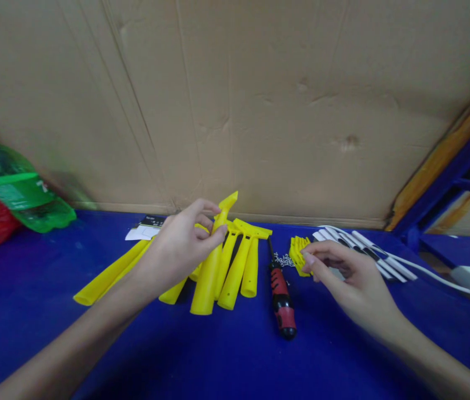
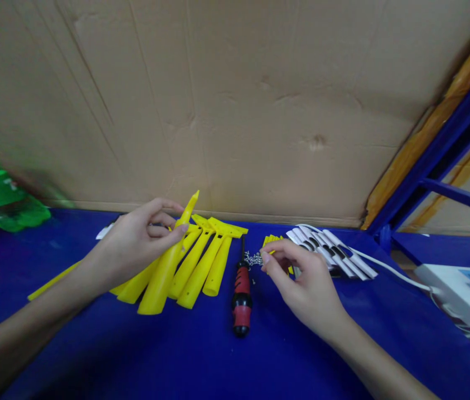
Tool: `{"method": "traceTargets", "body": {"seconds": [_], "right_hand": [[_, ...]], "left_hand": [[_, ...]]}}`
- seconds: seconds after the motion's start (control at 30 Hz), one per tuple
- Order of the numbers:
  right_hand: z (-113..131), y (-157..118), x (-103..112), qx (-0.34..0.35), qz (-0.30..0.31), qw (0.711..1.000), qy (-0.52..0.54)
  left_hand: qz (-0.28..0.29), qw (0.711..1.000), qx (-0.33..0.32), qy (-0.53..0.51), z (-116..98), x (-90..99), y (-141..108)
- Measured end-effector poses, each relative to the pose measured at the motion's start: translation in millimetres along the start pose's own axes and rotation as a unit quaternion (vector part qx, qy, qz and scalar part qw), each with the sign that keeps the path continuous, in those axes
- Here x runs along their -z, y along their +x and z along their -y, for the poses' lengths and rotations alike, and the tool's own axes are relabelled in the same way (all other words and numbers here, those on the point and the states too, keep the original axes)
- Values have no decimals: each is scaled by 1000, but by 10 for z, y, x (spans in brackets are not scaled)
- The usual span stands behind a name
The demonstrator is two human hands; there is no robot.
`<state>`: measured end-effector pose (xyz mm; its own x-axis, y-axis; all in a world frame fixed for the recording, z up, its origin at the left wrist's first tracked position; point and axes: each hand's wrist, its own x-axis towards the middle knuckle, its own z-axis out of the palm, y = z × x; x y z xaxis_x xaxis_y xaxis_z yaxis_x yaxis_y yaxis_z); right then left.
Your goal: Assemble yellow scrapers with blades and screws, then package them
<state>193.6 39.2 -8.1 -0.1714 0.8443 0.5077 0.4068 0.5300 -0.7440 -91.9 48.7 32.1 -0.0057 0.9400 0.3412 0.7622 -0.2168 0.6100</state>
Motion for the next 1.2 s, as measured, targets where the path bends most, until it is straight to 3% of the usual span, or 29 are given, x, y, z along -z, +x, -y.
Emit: {"method": "traceTargets", "body": {"seconds": [0.13, 0.23, 0.33, 0.47, 0.63, 0.73, 0.8, 0.9, 1.0, 1.2], "right_hand": [[7, 142, 113, -60, 29, 997, 30], [-56, 214, 243, -35, 23, 997, -65], [-175, 186, 363, 11, 15, 987, -157], [-341, 112, 506, 58, 40, 965, -253], [-462, 161, 718, 21, -19, 951, -308], [-448, 174, 776, 8, 0, 952, -305], [-399, 154, 750, -1, 52, 944, -326], [-305, 108, 642, -33, 105, 902, -418], [-247, 71, 524, -63, 113, 880, -457], [-255, 31, 421, -108, 104, 875, -460]], "left_hand": [[58, 981, -4, -186, -348, -131, -166], [103, 942, 53, -314, -578, -297, -253], [117, 915, 77, -377, -642, -487, -279], [84, 936, 72, -333, -523, -655, -299], [89, 944, 73, -310, -457, -684, -373], [88, 949, 85, -289, -507, -695, -408], [108, 947, 98, -287, -547, -709, -425], [141, 934, 121, -306, -602, -722, -452], [161, 920, 146, -326, -639, -720, -478], [171, 917, 146, -328, -634, -710, -526]]}}
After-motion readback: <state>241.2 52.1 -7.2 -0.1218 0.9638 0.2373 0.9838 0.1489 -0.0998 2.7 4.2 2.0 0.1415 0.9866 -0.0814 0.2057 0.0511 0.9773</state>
